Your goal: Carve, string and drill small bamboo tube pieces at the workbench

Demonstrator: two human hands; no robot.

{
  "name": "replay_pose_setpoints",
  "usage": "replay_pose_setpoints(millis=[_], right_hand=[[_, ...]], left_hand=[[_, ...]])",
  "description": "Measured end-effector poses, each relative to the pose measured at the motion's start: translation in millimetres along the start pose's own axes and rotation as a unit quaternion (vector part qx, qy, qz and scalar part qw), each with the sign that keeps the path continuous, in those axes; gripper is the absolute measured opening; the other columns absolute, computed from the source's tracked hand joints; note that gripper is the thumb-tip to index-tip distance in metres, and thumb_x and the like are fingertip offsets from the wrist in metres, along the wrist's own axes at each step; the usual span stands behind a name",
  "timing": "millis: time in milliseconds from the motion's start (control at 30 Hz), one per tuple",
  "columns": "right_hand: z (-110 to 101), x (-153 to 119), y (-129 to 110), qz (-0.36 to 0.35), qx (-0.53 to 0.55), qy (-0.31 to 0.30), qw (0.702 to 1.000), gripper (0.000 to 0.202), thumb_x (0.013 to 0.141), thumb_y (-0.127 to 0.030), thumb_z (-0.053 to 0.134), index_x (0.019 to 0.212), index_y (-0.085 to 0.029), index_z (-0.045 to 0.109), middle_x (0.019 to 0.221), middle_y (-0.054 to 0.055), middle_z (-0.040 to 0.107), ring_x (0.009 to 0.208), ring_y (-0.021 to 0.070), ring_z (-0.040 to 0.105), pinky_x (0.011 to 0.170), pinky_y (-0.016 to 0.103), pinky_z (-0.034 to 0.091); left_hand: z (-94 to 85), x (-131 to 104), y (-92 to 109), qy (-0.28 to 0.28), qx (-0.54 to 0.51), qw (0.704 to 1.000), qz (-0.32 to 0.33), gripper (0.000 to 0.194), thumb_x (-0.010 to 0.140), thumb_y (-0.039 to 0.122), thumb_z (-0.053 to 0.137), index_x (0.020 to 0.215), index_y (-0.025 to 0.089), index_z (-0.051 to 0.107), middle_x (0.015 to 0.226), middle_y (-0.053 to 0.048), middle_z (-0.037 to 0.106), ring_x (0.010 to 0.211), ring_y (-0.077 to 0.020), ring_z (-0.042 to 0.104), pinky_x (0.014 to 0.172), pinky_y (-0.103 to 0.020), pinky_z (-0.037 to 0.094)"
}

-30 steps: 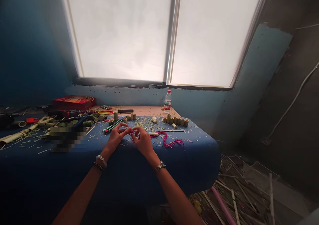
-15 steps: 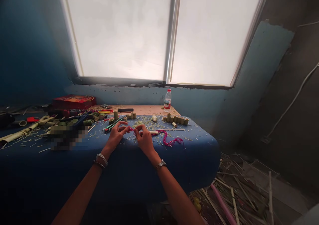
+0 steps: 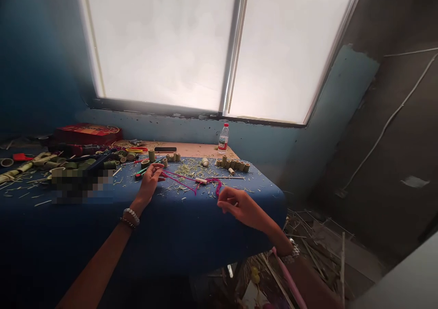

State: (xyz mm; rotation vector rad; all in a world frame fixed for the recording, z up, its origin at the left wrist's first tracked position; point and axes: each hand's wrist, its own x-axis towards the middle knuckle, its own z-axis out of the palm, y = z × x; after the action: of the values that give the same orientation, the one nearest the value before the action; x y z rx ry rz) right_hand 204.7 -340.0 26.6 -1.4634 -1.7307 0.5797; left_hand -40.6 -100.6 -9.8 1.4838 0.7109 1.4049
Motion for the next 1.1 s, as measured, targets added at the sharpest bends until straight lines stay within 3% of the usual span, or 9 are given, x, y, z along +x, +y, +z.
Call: replay_pose_setpoints(millis=[200, 267, 333, 500, 600, 700, 900, 1033, 1100], right_hand=[[-17, -47, 17, 0.165, -0.099, -0.221, 0.956, 0.042, 0.097, -0.052, 0.058, 0.073, -0.017, 0.06, 0.069, 0.002, 0.065, 0.056, 0.0116, 0.053, 0.052, 0.025, 0.038], [-16, -46, 21, 0.13, -0.18, -0.188, 0.957, 0.04, 0.098, -0.047, 0.057, 0.071, -0.018, 0.064, 0.068, 0.003, 0.066, 0.057, 0.0133, 0.054, 0.056, 0.027, 0.038], [-13, -31, 22, 0.065, -0.234, -0.082, 0.967, 0.03, 0.097, -0.043, 0.06, 0.08, -0.021, 0.07, 0.071, 0.003, 0.068, 0.062, 0.0157, 0.056, 0.061, 0.029, 0.038], [3, 60, 23, -0.032, -0.24, 0.12, 0.963, 0.024, 0.099, -0.037, 0.06, 0.091, -0.021, 0.075, 0.085, 0.005, 0.073, 0.07, 0.0186, 0.061, 0.069, 0.031, 0.043], [23, 119, 25, -0.068, -0.279, 0.097, 0.953, 0.018, 0.096, -0.036, 0.069, 0.093, -0.02, 0.076, 0.099, 0.009, 0.072, 0.087, 0.022, 0.066, 0.077, 0.031, 0.046], [37, 150, 29, -0.07, -0.35, 0.044, 0.933, 0.014, 0.09, -0.029, 0.076, 0.083, -0.017, 0.073, 0.099, 0.014, 0.07, 0.101, 0.0281, 0.063, 0.085, 0.034, 0.048], [34, 144, 45, -0.068, -0.282, 0.056, 0.955, 0.026, 0.105, -0.016, 0.042, 0.112, -0.013, 0.066, 0.101, 0.011, 0.073, 0.104, 0.0227, 0.062, 0.096, 0.035, 0.046], [37, 138, 54, -0.137, -0.293, 0.003, 0.946, 0.024, 0.096, -0.017, 0.059, 0.118, -0.016, 0.069, 0.119, 0.013, 0.071, 0.116, 0.0256, 0.06, 0.104, 0.038, 0.044], [40, 140, 55, -0.152, -0.302, 0.012, 0.941, 0.021, 0.094, -0.018, 0.063, 0.112, -0.016, 0.072, 0.111, 0.013, 0.073, 0.11, 0.0261, 0.062, 0.1, 0.038, 0.046]], left_hand=[[-1.4, 0, 1, 0.019, -0.03, 0.999, -0.021, 0.031, 0.08, 0.042, 0.063, 0.101, 0.021, 0.053, 0.09, 0.0, 0.059, 0.071, -0.0142, 0.069, 0.069, -0.028, 0.056], [-3.1, 0, 2, 0.005, -0.059, 0.997, -0.044, 0.033, 0.081, 0.041, 0.064, 0.104, 0.021, 0.051, 0.088, 0.002, 0.058, 0.068, -0.0133, 0.068, 0.07, -0.029, 0.057], [-4.1, 2, 3, -0.043, -0.078, 0.993, -0.077, 0.037, 0.08, 0.041, 0.066, 0.107, 0.021, 0.051, 0.083, 0.004, 0.056, 0.062, -0.0118, 0.066, 0.068, -0.03, 0.059], [0.6, 10, 12, -0.131, -0.073, 0.984, -0.095, 0.045, 0.076, 0.042, 0.073, 0.11, 0.02, 0.054, 0.077, 0.007, 0.051, 0.043, -0.0041, 0.04, 0.041, -0.021, 0.043], [5.9, 14, 27, -0.158, -0.06, 0.983, -0.073, 0.044, 0.076, 0.043, 0.074, 0.108, 0.019, 0.055, 0.071, 0.008, 0.049, 0.042, -0.0027, 0.03, 0.038, -0.017, 0.03], [9.1, 16, 49, -0.182, -0.061, 0.98, -0.045, 0.044, 0.078, 0.045, 0.076, 0.109, 0.019, 0.056, 0.063, 0.01, 0.042, 0.043, -0.003, 0.026, 0.04, -0.017, 0.024], [14.5, 19, 81, -0.194, -0.092, 0.977, 0.02, 0.044, 0.078, 0.042, 0.081, 0.107, 0.021, 0.057, 0.071, 0.008, 0.051, 0.044, -0.0019, 0.023, 0.039, -0.018, 0.018], [20.5, 18, 90, -0.201, -0.081, 0.976, 0.028, 0.042, 0.078, 0.044, 0.081, 0.105, 0.02, 0.058, 0.075, 0.006, 0.055, 0.045, -0.0018, 0.025, 0.039, -0.018, 0.021], [21.0, 19, 94, -0.203, -0.079, 0.976, 0.03, 0.042, 0.077, 0.043, 0.082, 0.104, 0.021, 0.058, 0.081, 0.004, 0.059, 0.045, -0.0014, 0.026, 0.039, -0.018, 0.023]])
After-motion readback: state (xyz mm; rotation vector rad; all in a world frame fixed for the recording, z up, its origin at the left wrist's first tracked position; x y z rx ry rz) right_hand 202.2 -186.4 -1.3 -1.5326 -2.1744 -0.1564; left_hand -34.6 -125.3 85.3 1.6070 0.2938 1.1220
